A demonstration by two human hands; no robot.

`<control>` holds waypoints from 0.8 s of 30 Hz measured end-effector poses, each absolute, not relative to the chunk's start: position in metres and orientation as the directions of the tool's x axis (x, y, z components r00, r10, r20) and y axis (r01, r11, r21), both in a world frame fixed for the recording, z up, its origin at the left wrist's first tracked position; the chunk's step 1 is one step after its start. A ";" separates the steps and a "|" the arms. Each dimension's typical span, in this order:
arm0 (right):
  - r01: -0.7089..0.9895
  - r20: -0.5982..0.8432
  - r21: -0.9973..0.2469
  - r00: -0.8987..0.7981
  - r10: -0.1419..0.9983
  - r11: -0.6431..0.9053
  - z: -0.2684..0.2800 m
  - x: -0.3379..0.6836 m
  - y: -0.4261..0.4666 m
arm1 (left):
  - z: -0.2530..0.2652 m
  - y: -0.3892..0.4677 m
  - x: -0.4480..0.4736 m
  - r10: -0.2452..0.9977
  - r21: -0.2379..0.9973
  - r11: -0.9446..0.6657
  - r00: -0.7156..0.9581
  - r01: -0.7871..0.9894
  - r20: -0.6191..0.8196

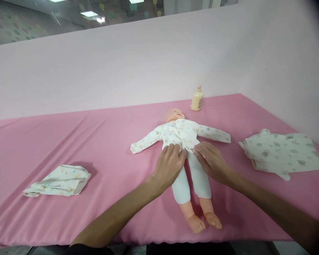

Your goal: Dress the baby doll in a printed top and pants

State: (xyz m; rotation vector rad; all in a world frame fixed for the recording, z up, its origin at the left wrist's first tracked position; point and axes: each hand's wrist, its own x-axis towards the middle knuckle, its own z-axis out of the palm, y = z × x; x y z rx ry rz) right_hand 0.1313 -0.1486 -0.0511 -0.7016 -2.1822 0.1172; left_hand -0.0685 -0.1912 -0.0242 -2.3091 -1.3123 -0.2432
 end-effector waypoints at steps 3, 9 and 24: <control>0.386 0.556 -0.254 -0.692 0.460 0.887 -0.046 0.134 -0.151 | -0.018 -0.196 -0.071 0.709 -0.345 -0.512 0.614 0.786 0.347; 0.482 0.553 -0.382 -0.565 0.613 0.789 -0.015 0.130 -0.112 | 0.016 -0.174 -0.098 0.764 0.250 -0.643 0.629 0.724 0.145; 0.616 0.295 -0.453 -0.579 0.760 0.645 -0.019 0.075 0.015 | -0.006 -0.035 -0.121 0.954 0.397 -0.292 0.237 0.870 0.183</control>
